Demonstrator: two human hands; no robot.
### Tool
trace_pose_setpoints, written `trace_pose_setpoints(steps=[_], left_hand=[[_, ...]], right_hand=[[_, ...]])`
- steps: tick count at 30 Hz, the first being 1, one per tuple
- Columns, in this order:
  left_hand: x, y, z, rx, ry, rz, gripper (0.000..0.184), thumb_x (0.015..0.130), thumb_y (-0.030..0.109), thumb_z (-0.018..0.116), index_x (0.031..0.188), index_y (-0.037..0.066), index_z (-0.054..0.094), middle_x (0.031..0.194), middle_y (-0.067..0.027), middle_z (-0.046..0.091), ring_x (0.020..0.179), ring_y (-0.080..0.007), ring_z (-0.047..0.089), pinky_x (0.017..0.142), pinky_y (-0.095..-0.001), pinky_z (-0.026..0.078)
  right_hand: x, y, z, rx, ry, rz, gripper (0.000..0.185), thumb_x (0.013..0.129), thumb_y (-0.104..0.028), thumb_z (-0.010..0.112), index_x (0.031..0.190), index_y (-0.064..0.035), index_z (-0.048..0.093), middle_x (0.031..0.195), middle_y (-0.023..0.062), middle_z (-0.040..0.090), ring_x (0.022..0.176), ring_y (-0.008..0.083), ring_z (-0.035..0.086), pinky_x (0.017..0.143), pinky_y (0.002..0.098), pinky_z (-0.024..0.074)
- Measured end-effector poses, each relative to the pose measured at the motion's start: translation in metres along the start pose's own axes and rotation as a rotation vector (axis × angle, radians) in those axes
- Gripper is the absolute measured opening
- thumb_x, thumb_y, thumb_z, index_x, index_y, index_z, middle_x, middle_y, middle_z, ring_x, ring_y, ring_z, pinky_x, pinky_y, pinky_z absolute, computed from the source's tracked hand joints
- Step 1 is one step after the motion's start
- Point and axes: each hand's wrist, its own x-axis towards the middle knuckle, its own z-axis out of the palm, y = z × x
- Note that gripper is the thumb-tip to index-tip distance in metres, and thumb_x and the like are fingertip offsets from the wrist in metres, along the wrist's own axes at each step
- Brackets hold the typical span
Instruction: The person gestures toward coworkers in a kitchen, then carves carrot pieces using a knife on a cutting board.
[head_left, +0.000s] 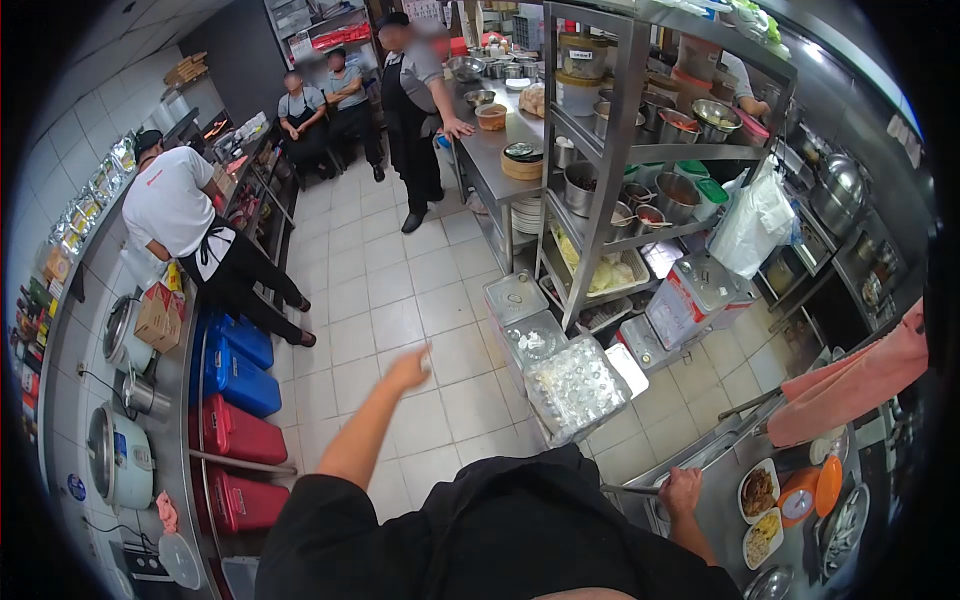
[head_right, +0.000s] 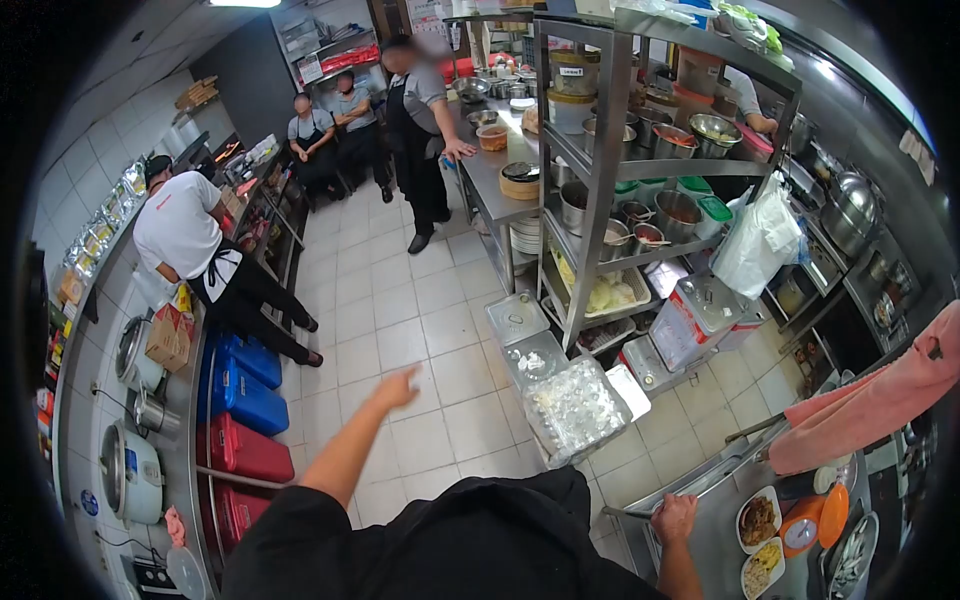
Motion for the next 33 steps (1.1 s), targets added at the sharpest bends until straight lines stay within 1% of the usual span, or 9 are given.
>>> trace_pose_setpoints(steps=[3,7,10,13,23,29,31,32,33], left_hand=[[-0.056,-0.050,0.144,-0.044,-0.334,0.071,0.076,0.082,0.028,0.068,0.153,0.011,0.045,0.137,-0.0255,0.060,0.125,-0.0406,0.059,0.108,-0.0467,0.047],[-0.142,-0.049,0.240,-0.166,-0.459,0.094,0.070,0.086,0.035,0.071,0.147,0.008,0.052,0.135,-0.0237,0.063,0.126,-0.0382,0.060,0.108,-0.0458,0.048],[-0.167,-0.023,0.219,-0.431,-0.628,0.089,0.069,0.086,0.035,0.070,0.147,0.007,0.052,0.134,-0.0230,0.064,0.124,-0.0376,0.062,0.106,-0.0444,0.049],[-0.168,-0.033,0.235,-0.366,-0.393,0.057,0.068,0.085,0.031,0.068,0.147,0.005,0.052,0.133,-0.0233,0.065,0.122,-0.0382,0.063,0.105,-0.0434,0.050],[-0.136,-0.023,0.201,-0.323,-0.252,-0.035,0.064,0.080,0.020,0.059,0.142,0.003,0.056,0.133,-0.0239,0.064,0.122,-0.0385,0.062,0.107,-0.0442,0.048],[-0.140,-0.029,0.221,-0.281,-0.357,-0.071,0.065,0.079,0.020,0.059,0.142,0.004,0.056,0.137,-0.0232,0.062,0.125,-0.0378,0.061,0.109,-0.0428,0.047],[-0.148,-0.034,0.223,-0.285,-0.389,-0.098,0.066,0.080,0.021,0.060,0.143,0.004,0.055,0.140,-0.0228,0.060,0.129,-0.0375,0.058,0.112,-0.0420,0.045],[-0.154,-0.036,0.223,-0.287,-0.397,-0.108,0.066,0.080,0.021,0.060,0.144,0.005,0.055,0.140,-0.0228,0.059,0.129,-0.0375,0.058,0.112,-0.0420,0.045],[-0.155,-0.037,0.222,-0.290,-0.398,-0.114,0.066,0.080,0.021,0.060,0.144,0.005,0.055,0.141,-0.0227,0.059,0.130,-0.0374,0.057,0.112,-0.0420,0.045]], right_hand=[[0.001,-0.002,-0.004,-0.021,-0.008,0.007,0.008,0.074,-0.013,0.068,0.080,-0.0084,0.066,0.078,0.0121,0.070,0.087,0.0317,0.063,0.096,0.0457,0.0411],[0.000,0.001,0.005,-0.029,0.042,-0.027,0.007,0.073,-0.011,0.069,0.079,-0.0092,0.066,0.076,0.0128,0.068,0.084,0.0326,0.062,0.092,0.0456,0.0418],[0.000,0.005,0.008,-0.047,0.060,-0.052,0.006,0.073,-0.011,0.069,0.078,-0.0095,0.066,0.075,0.0128,0.067,0.083,0.0330,0.063,0.089,0.0458,0.0420],[0.001,0.004,0.008,-0.077,0.011,-0.056,0.005,0.074,-0.012,0.068,0.078,-0.0088,0.066,0.075,0.0130,0.067,0.083,0.0331,0.063,0.089,0.0461,0.0417],[0.004,0.000,0.001,-0.139,-0.120,-0.006,0.011,0.077,-0.017,0.065,0.078,-0.0067,0.069,0.079,0.0153,0.069,0.086,0.0336,0.064,0.091,0.0453,0.0404],[0.036,-0.029,-0.001,-0.173,-0.456,0.307,0.027,0.076,-0.020,0.064,0.095,-0.0029,0.073,0.097,0.0195,0.074,0.099,0.0358,0.068,0.098,0.0454,0.0445],[0.053,-0.044,0.041,0.280,-0.310,0.432,0.040,0.078,-0.022,0.064,0.110,-0.0005,0.073,0.108,0.0214,0.074,0.105,0.0391,0.069,0.095,0.0475,0.0510],[0.068,-0.063,0.054,0.442,-0.319,0.327,0.045,0.080,-0.025,0.068,0.117,0.0001,0.071,0.112,0.0220,0.073,0.101,0.0379,0.071,0.087,0.0459,0.0562],[0.087,-0.076,0.103,0.758,-0.396,0.299,0.046,0.083,-0.027,0.072,0.119,0.0016,0.070,0.107,0.0201,0.075,0.089,0.0284,0.073,0.078,0.0392,0.0572]])
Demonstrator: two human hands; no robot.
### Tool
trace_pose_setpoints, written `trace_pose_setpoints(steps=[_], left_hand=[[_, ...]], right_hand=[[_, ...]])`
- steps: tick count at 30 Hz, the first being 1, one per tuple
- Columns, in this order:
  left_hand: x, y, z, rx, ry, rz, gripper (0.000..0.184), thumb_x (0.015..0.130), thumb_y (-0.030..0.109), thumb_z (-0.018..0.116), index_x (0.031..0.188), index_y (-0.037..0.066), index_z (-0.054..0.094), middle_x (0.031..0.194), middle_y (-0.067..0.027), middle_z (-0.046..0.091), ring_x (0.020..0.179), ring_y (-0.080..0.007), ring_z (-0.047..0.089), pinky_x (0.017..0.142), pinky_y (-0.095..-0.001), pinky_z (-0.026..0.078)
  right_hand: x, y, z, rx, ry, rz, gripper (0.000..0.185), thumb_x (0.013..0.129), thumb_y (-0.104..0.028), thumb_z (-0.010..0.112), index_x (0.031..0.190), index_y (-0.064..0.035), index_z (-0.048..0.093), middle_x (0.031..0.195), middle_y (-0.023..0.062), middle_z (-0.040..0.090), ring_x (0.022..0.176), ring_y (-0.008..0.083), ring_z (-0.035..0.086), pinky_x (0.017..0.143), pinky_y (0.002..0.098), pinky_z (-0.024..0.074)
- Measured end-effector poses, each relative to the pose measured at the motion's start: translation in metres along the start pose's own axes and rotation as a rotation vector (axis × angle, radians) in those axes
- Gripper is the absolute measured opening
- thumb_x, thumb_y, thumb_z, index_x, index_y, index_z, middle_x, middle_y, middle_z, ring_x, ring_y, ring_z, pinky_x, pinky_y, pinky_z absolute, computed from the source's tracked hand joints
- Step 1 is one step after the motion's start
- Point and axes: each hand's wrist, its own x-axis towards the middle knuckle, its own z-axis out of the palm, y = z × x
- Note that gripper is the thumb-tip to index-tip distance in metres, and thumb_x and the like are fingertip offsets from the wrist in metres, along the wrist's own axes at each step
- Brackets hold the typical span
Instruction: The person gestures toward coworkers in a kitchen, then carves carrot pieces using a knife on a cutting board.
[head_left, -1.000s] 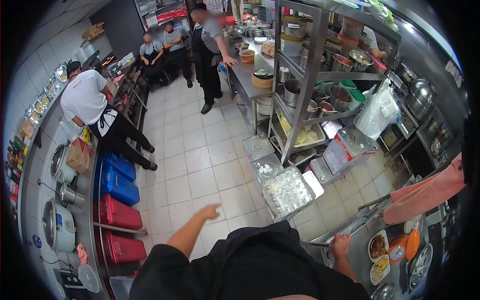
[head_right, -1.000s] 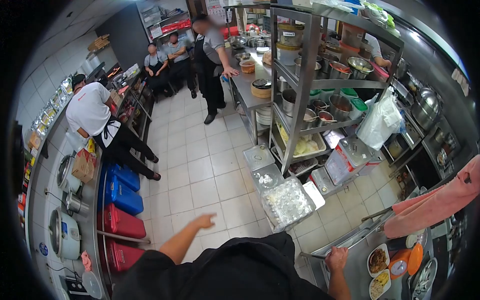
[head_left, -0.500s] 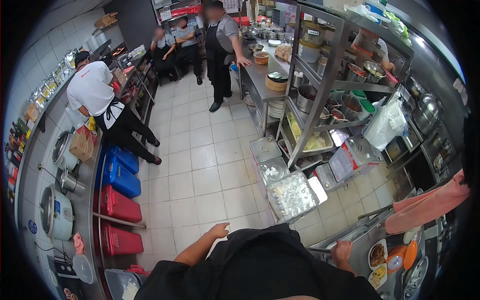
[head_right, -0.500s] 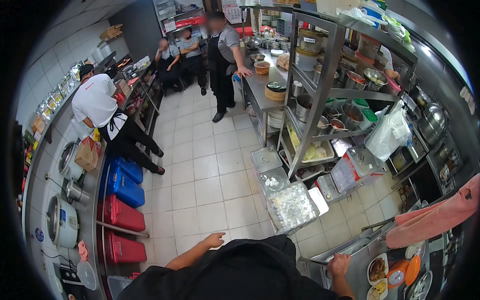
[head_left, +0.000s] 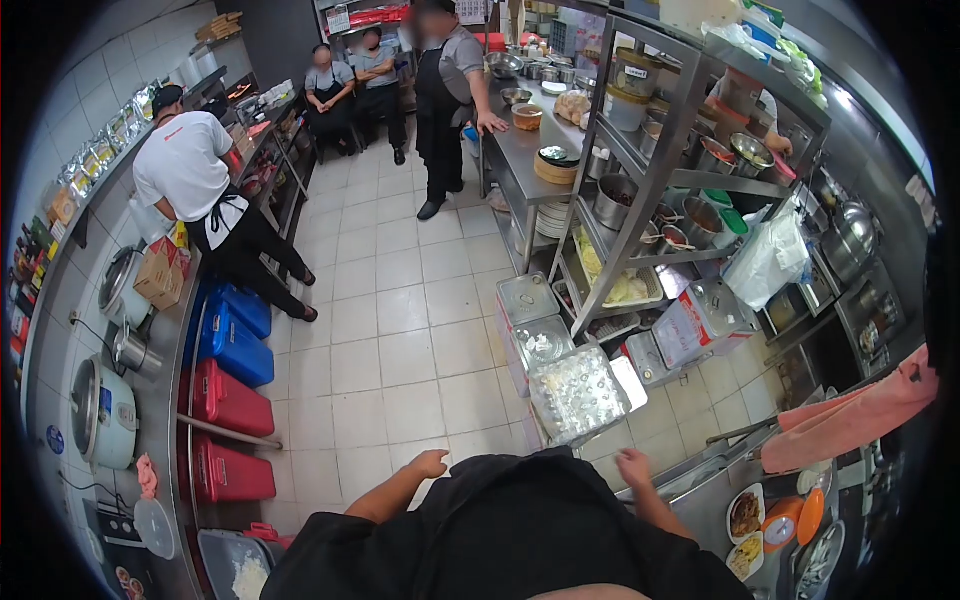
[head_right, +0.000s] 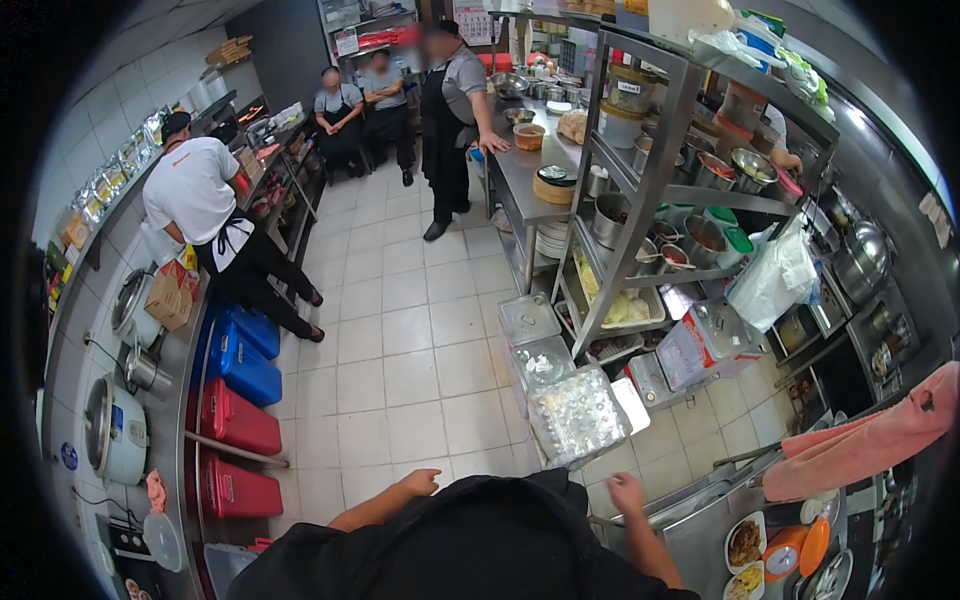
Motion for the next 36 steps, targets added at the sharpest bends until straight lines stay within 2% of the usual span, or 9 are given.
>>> trace_pose_setpoints(steps=[2,6,8,12,15,18,24,30,36], left_hand=[[0.005,-0.016,0.006,0.035,-0.003,-0.021,0.066,0.080,0.021,0.060,0.144,0.005,0.054,0.142,-0.0225,0.058,0.131,-0.0369,0.056,0.113,-0.0418,0.044],[0.002,-0.027,0.003,0.052,0.014,-0.064,0.065,0.081,0.021,0.060,0.144,0.005,0.055,0.142,-0.0227,0.058,0.132,-0.0370,0.056,0.113,-0.0422,0.044],[0.000,-0.023,-0.003,0.030,0.026,-0.091,0.065,0.081,0.021,0.060,0.144,0.004,0.055,0.140,-0.0228,0.060,0.130,-0.0373,0.057,0.112,-0.0421,0.045],[0.014,-0.037,0.006,0.034,0.132,-0.017,0.064,0.081,0.022,0.061,0.143,0.005,0.056,0.135,-0.0227,0.063,0.126,-0.0375,0.060,0.109,-0.0425,0.047],[0.009,-0.030,0.006,-0.004,0.120,-0.058,0.064,0.081,0.023,0.061,0.142,0.005,0.057,0.129,-0.0228,0.066,0.122,-0.0373,0.062,0.106,-0.0422,0.049],[0.012,-0.038,0.012,0.056,0.079,0.026,0.064,0.081,0.024,0.061,0.142,0.005,0.057,0.125,-0.0234,0.068,0.119,-0.0373,0.063,0.104,-0.0423,0.050],[0.007,-0.049,0.015,0.009,0.017,-0.090,0.063,0.081,0.023,0.061,0.141,0.005,0.058,0.124,-0.0231,0.069,0.119,-0.0372,0.064,0.104,-0.0418,0.050],[0.020,-0.052,0.004,0.058,0.088,-0.008,0.061,0.082,0.023,0.059,0.140,0.004,0.059,0.131,-0.0237,0.065,0.122,-0.0372,0.062,0.107,-0.0419,0.049],[0.028,-0.043,-0.001,0.025,0.105,0.021,0.061,0.082,0.023,0.059,0.140,0.003,0.059,0.131,-0.0240,0.064,0.122,-0.0382,0.062,0.108,-0.0418,0.048]], right_hand=[[0.007,-0.095,0.038,0.391,-0.181,-0.031,0.046,0.092,-0.025,0.071,0.129,0.0010,0.065,0.100,0.0113,0.072,0.079,0.0143,0.066,0.067,0.0295,0.0536],[-0.012,-0.270,0.053,0.490,-0.572,-0.466,0.056,0.099,-0.026,0.066,0.146,-0.0006,0.050,0.129,0.0154,0.066,0.117,0.0204,0.063,0.100,0.0349,0.0507],[-0.033,-0.338,0.015,0.304,-0.665,-0.717,0.066,0.097,-0.029,0.069,0.153,-0.0062,0.043,0.139,0.0157,0.060,0.129,0.0244,0.057,0.109,0.0389,0.0451],[-0.093,-0.430,-0.067,0.469,-0.953,-1.026,0.087,0.092,-0.053,0.070,0.156,-0.0049,0.038,0.148,0.0158,0.053,0.140,0.0279,0.047,0.115,0.0431,0.0376],[-0.134,-0.449,-0.096,0.527,-1.195,-1.217,0.109,0.082,-0.075,0.066,0.156,-0.0016,0.035,0.155,0.0176,0.046,0.145,0.0317,0.041,0.118,0.0469,0.0325],[-0.157,-0.451,-0.099,0.371,-1.412,-1.441,0.113,0.085,-0.084,0.051,0.156,0.0033,0.034,0.161,0.0244,0.033,0.152,0.0399,0.028,0.121,0.0560,0.0207],[-0.167,-0.447,-0.089,0.394,-1.559,-1.414,0.110,0.087,-0.084,0.047,0.156,0.0012,0.035,0.165,0.0264,0.022,0.154,0.0436,0.019,0.121,0.0591,0.0164],[-0.167,-0.444,-0.090,0.491,-1.514,-1.318,0.105,0.089,-0.078,0.054,0.156,0.0001,0.036,0.162,0.0278,0.028,0.152,0.0443,0.026,0.121,0.0571,0.0196],[-0.154,-0.430,-0.092,0.713,-1.405,-1.181,0.096,0.091,-0.064,0.064,0.154,0.0027,0.038,0.159,0.0223,0.038,0.149,0.0392,0.034,0.122,0.0509,0.0250]])
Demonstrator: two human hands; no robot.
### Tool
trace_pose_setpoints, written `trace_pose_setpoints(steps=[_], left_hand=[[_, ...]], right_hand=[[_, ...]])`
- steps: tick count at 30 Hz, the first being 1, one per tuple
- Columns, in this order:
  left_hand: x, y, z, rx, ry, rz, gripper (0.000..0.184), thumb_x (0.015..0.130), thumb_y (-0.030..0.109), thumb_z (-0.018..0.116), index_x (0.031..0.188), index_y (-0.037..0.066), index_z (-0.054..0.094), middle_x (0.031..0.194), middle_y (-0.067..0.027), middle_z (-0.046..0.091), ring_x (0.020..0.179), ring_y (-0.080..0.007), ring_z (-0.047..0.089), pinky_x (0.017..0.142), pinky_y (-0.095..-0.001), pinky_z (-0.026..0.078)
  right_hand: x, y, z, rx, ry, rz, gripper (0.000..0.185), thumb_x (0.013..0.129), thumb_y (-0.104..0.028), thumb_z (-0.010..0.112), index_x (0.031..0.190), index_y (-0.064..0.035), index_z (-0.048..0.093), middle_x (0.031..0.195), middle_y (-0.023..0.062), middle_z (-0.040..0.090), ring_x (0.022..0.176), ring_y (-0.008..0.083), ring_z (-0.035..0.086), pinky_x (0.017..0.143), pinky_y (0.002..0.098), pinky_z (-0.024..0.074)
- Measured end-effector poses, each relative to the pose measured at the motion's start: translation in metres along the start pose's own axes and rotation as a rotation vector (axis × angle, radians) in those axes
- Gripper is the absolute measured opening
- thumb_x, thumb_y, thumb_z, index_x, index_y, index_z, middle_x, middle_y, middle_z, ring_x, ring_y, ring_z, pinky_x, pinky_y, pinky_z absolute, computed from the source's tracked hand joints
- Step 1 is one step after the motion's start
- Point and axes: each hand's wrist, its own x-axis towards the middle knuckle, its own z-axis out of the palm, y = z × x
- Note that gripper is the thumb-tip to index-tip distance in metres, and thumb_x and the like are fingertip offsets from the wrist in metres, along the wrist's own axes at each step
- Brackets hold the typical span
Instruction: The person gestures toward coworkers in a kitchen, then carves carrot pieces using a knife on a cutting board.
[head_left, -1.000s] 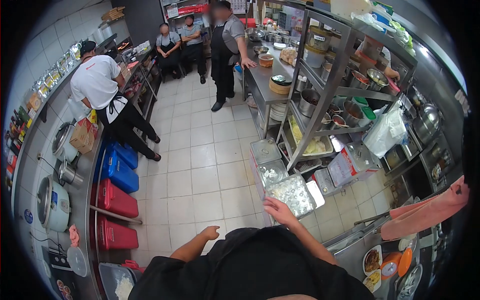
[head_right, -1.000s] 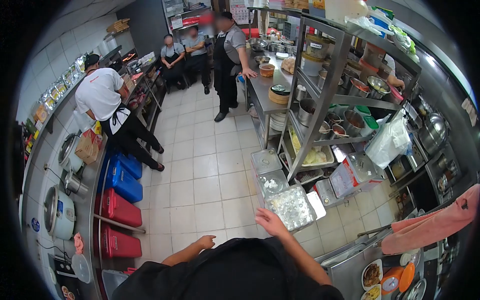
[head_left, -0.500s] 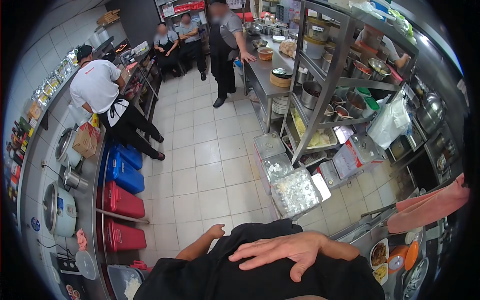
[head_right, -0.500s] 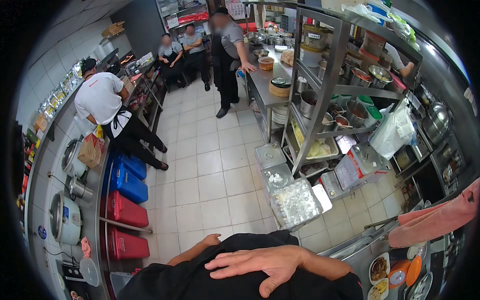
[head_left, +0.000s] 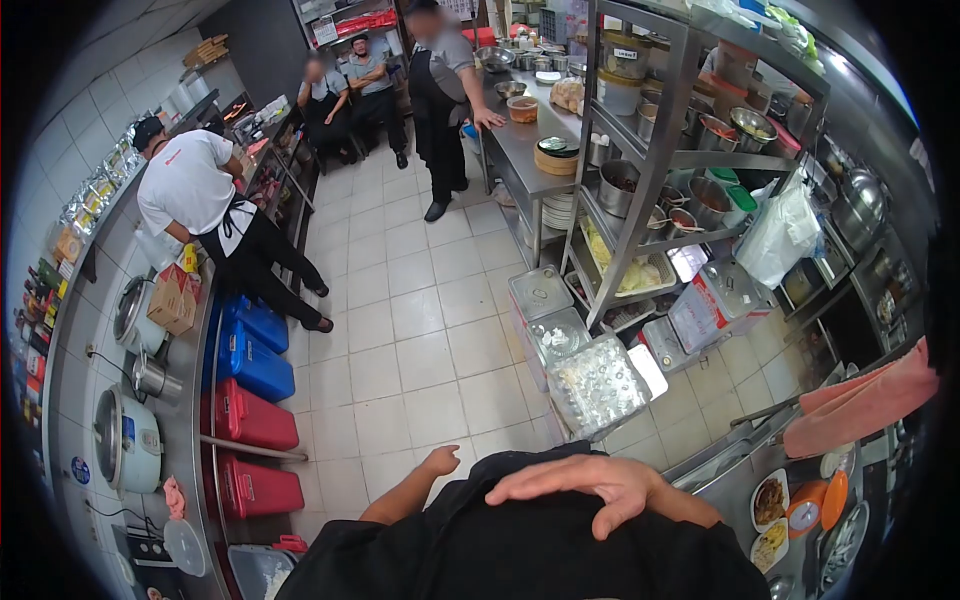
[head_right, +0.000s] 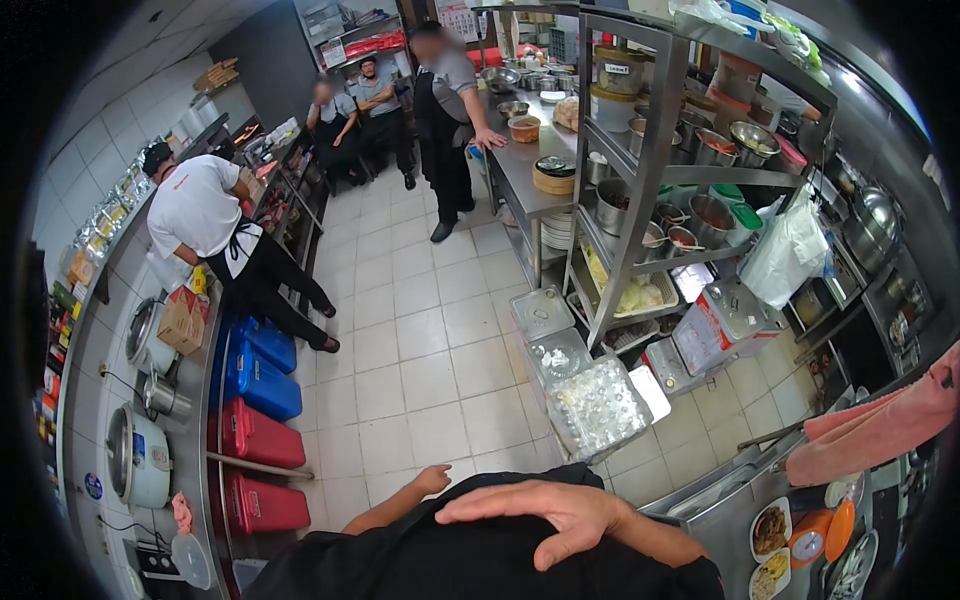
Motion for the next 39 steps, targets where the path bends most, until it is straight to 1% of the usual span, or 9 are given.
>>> trace_pose_setpoints(steps=[4,8,11,15,21,27,32,34,39], left_hand=[[0.033,-0.058,0.042,0.164,-0.022,0.223,0.060,0.083,0.023,0.058,0.140,0.003,0.059,0.132,-0.0236,0.064,0.122,-0.0382,0.062,0.107,-0.0418,0.048],[0.023,-0.053,0.033,0.151,-0.046,0.166,0.061,0.083,0.023,0.057,0.140,0.003,0.058,0.133,-0.0232,0.064,0.122,-0.0379,0.062,0.107,-0.0415,0.048],[0.013,-0.039,0.022,0.140,-0.085,0.085,0.061,0.083,0.023,0.057,0.140,0.003,0.058,0.133,-0.0229,0.064,0.122,-0.0374,0.062,0.107,-0.0410,0.048],[0.031,-0.062,0.038,0.283,-0.075,0.204,0.060,0.084,0.022,0.057,0.140,0.003,0.058,0.133,-0.0230,0.064,0.122,-0.0374,0.062,0.107,-0.0409,0.048],[0.022,-0.051,0.038,0.232,-0.063,0.209,0.060,0.084,0.022,0.056,0.140,0.002,0.058,0.132,-0.0237,0.064,0.121,-0.0382,0.062,0.106,-0.0418,0.049],[0.022,-0.057,0.049,0.240,-0.108,0.209,0.060,0.084,0.023,0.056,0.139,0.001,0.058,0.129,-0.0237,0.066,0.121,-0.0382,0.062,0.106,-0.0417,0.049],[-0.001,-0.019,0.020,0.062,-0.155,0.039,0.059,0.084,0.024,0.055,0.140,0.002,0.058,0.132,-0.0230,0.064,0.122,-0.0376,0.062,0.106,-0.0416,0.049],[0.019,-0.048,0.043,0.163,-0.113,0.128,0.060,0.084,0.024,0.055,0.140,0.003,0.058,0.131,-0.0228,0.065,0.121,-0.0374,0.062,0.106,-0.0416,0.049],[-0.026,0.011,0.009,-0.170,-0.121,-0.168,0.061,0.083,0.023,0.055,0.141,0.005,0.058,0.120,-0.0227,0.070,0.114,-0.0369,0.066,0.102,-0.0420,0.052]], right_hand=[[-0.002,0.007,0.002,-0.020,-0.145,0.007,0.092,0.094,-0.062,0.062,0.154,0.0026,0.038,0.161,0.0234,0.034,0.151,0.0385,0.031,0.122,0.0496,0.0246],[-0.001,0.005,0.001,-0.038,-0.164,0.005,0.090,0.094,-0.061,0.062,0.154,0.0026,0.039,0.162,0.0235,0.033,0.151,0.0390,0.030,0.122,0.0485,0.0250],[-0.004,0.007,0.002,-0.016,-0.143,0.002,0.093,0.093,-0.063,0.063,0.154,0.0026,0.039,0.159,0.0286,0.035,0.149,0.0452,0.032,0.120,0.0550,0.0245],[-0.009,0.015,0.000,0.049,-0.084,-0.033,0.091,0.091,-0.059,0.068,0.153,0.0026,0.040,0.157,0.0222,0.042,0.149,0.0379,0.036,0.121,0.0492,0.0277],[-0.030,0.032,0.008,0.475,0.182,0.039,0.093,0.089,-0.055,0.071,0.152,0.0058,0.038,0.149,0.0283,0.048,0.141,0.0382,0.047,0.117,0.0482,0.0359],[-0.039,0.041,0.011,0.576,0.377,0.074,0.085,0.089,-0.047,0.073,0.150,0.0035,0.043,0.142,0.0349,0.051,0.132,0.0446,0.054,0.111,0.0565,0.0415],[-0.042,0.047,0.011,0.592,0.375,0.026,0.082,0.091,-0.042,0.071,0.150,0.0051,0.041,0.143,0.0337,0.051,0.133,0.0430,0.054,0.111,0.0538,0.0415],[-0.047,0.052,0.008,0.597,0.383,-0.008,0.082,0.092,-0.038,0.068,0.152,0.0078,0.036,0.145,0.0319,0.049,0.134,0.0400,0.053,0.113,0.0502,0.0404],[-0.043,0.016,0.019,0.354,0.463,-0.071,0.093,0.090,-0.055,0.069,0.152,0.0070,0.037,0.151,0.0326,0.043,0.143,0.0427,0.041,0.120,0.0528,0.0290]])
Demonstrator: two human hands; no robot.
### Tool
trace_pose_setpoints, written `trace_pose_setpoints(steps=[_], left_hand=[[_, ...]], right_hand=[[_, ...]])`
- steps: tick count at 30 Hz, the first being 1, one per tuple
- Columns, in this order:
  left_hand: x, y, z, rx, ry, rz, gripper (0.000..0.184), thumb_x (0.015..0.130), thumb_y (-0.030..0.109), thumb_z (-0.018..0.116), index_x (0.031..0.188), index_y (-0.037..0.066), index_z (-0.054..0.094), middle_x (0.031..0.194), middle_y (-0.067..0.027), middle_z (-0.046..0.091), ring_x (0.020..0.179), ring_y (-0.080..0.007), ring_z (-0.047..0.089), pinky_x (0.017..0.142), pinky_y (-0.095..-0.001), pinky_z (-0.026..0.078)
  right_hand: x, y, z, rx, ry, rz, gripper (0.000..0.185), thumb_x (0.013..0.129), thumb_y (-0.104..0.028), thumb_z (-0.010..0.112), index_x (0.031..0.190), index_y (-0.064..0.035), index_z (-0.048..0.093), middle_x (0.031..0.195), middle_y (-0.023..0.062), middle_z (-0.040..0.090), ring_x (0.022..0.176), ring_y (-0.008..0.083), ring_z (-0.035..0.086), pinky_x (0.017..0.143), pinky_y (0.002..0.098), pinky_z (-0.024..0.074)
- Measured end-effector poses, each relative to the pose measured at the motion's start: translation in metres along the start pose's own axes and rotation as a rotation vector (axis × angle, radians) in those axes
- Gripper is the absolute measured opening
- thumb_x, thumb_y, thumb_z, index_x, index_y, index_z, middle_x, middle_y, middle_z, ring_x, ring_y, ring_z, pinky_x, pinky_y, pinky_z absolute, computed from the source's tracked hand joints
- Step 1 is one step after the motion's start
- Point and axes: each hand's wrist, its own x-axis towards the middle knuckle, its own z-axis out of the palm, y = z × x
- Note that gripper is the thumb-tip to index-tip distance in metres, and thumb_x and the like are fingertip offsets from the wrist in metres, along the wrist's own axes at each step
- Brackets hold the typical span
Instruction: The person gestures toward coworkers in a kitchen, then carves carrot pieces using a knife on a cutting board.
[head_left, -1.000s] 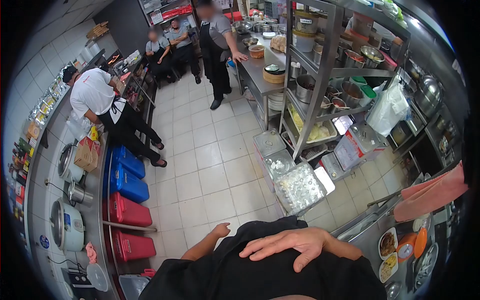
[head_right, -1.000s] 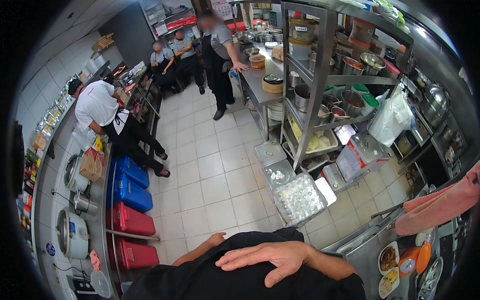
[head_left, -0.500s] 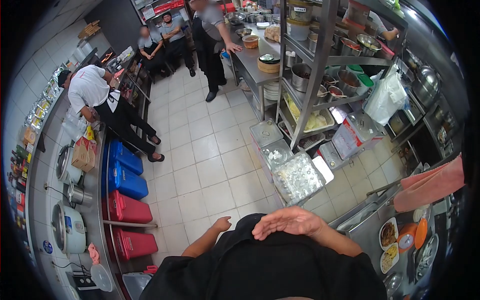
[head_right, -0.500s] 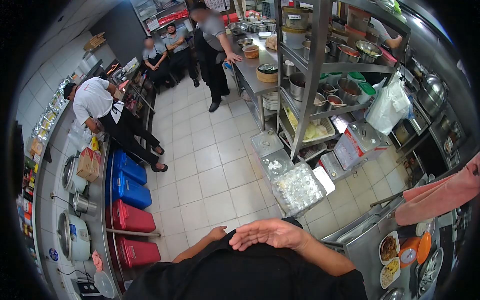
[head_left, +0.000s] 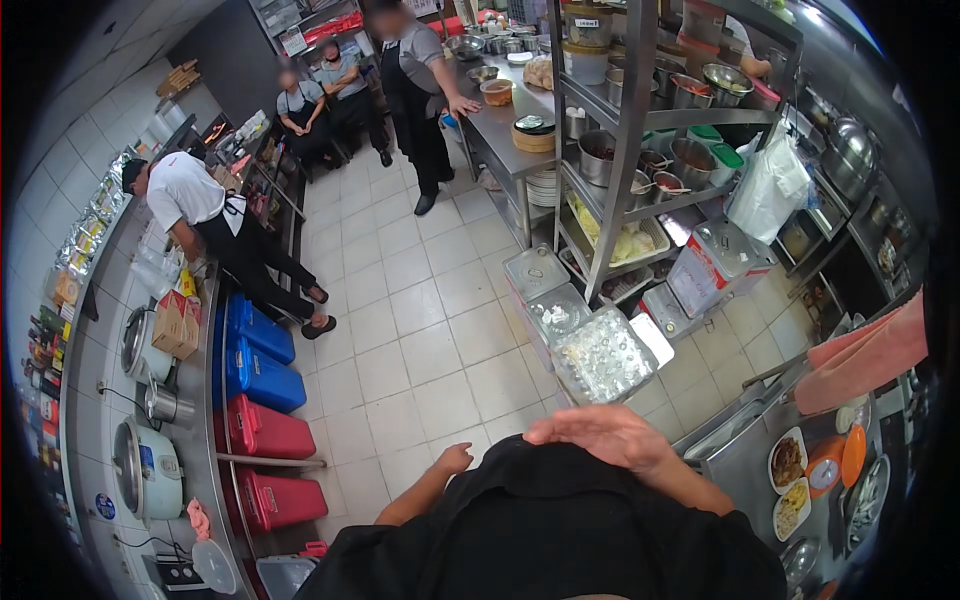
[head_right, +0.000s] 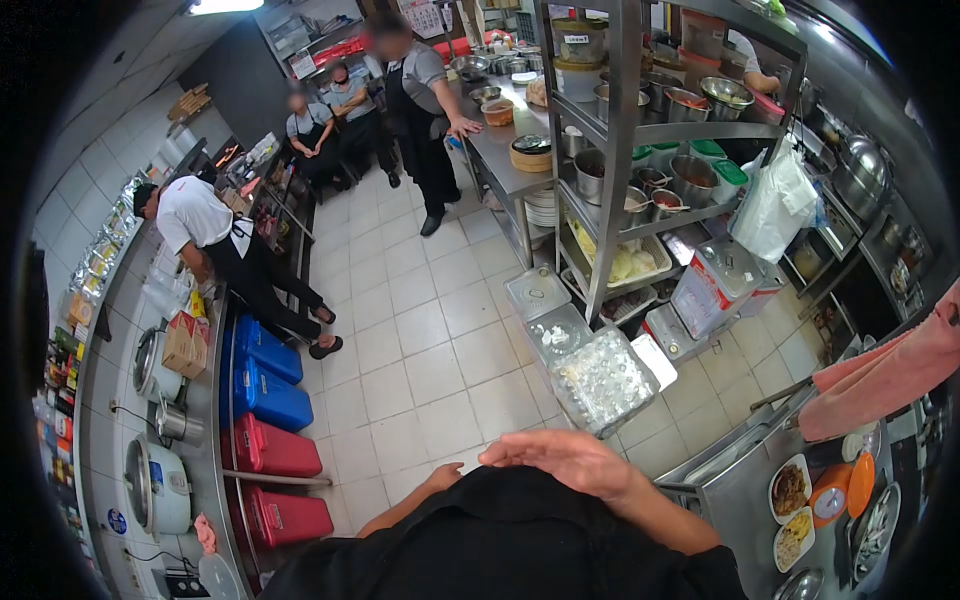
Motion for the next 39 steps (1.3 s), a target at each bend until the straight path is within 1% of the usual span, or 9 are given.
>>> trace_pose_setpoints(steps=[1,5,7,9,10,13,19,32,39], left_hand=[[0.000,-0.002,0.001,0.014,0.019,0.021,0.061,0.083,0.023,0.055,0.141,0.006,0.058,0.119,-0.0226,0.071,0.113,-0.0366,0.067,0.101,-0.0419,0.052],[-0.004,-0.018,0.011,0.011,0.030,0.058,0.063,0.081,0.024,0.058,0.142,0.008,0.058,0.117,-0.0222,0.071,0.112,-0.0360,0.067,0.100,-0.0417,0.052],[-0.002,-0.030,0.019,-0.038,0.018,0.058,0.063,0.081,0.023,0.059,0.142,0.008,0.058,0.117,-0.0223,0.071,0.112,-0.0361,0.067,0.100,-0.0420,0.052],[-0.012,-0.020,0.016,0.042,0.053,0.052,0.063,0.081,0.023,0.059,0.142,0.007,0.058,0.116,-0.0224,0.071,0.112,-0.0362,0.067,0.100,-0.0421,0.052],[-0.017,-0.013,0.015,0.080,0.074,0.050,0.063,0.081,0.023,0.059,0.142,0.007,0.058,0.116,-0.0224,0.072,0.111,-0.0362,0.067,0.100,-0.0422,0.052],[0.001,-0.030,0.022,0.146,0.071,0.162,0.064,0.081,0.022,0.059,0.142,0.006,0.057,0.113,-0.0224,0.072,0.109,-0.0359,0.068,0.099,-0.0421,0.053],[-0.006,-0.003,0.010,0.014,-0.007,0.049,0.063,0.081,0.022,0.058,0.142,0.006,0.057,0.113,-0.0224,0.072,0.109,-0.0360,0.068,0.098,-0.0423,0.053],[0.000,0.006,0.001,0.167,0.080,0.195,0.062,0.082,0.023,0.056,0.141,0.005,0.058,0.111,-0.0241,0.072,0.102,-0.0358,0.071,0.093,-0.0416,0.055],[0.004,-0.003,0.001,0.082,0.054,0.146,0.062,0.082,0.024,0.056,0.140,0.004,0.058,0.115,-0.0250,0.071,0.107,-0.0375,0.069,0.095,-0.0423,0.055]], right_hand=[[-0.001,-0.008,0.010,-0.048,-0.021,-0.025,0.097,0.089,-0.059,0.069,0.153,0.0068,0.037,0.153,0.0330,0.040,0.146,0.0435,0.038,0.121,0.0539,0.0255],[0.008,-0.014,0.027,-0.287,-0.708,-0.107,0.115,0.081,-0.076,0.065,0.155,0.0063,0.034,0.162,0.0337,0.024,0.152,0.0470,0.021,0.121,0.0609,0.0113],[0.007,-0.024,0.030,-0.329,-0.643,-0.049,0.111,0.085,-0.079,0.058,0.153,0.0068,0.039,0.158,0.0395,0.027,0.146,0.0574,0.026,0.114,0.0703,0.0159],[0.014,-0.032,0.022,-0.376,-0.556,-0.143,0.112,0.084,-0.081,0.056,0.152,0.0069,0.040,0.157,0.0400,0.026,0.146,0.0566,0.027,0.115,0.0691,0.0154],[0.013,-0.019,0.023,-0.247,-0.496,-0.225,0.115,0.082,-0.083,0.057,0.151,0.0081,0.041,0.157,0.0400,0.027,0.147,0.0557,0.027,0.117,0.0669,0.0153],[0.025,-0.019,0.037,-0.354,-0.768,-0.072,0.114,0.083,-0.082,0.057,0.151,0.0084,0.041,0.157,0.0399,0.027,0.147,0.0548,0.027,0.118,0.0646,0.0164],[0.018,-0.026,0.042,-0.383,-0.740,-0.034,0.108,0.087,-0.078,0.056,0.150,0.0085,0.042,0.159,0.0389,0.025,0.149,0.0544,0.022,0.118,0.0643,0.0165],[0.016,-0.025,0.040,-0.389,-0.743,-0.046,0.095,0.093,-0.070,0.056,0.146,0.0094,0.048,0.159,0.0398,0.024,0.151,0.0529,0.020,0.119,0.0630,0.0137],[0.024,-0.020,0.035,-0.324,-0.736,-0.047,0.091,0.094,-0.065,0.058,0.146,0.0093,0.048,0.157,0.0392,0.028,0.149,0.0533,0.025,0.118,0.0638,0.0170]])
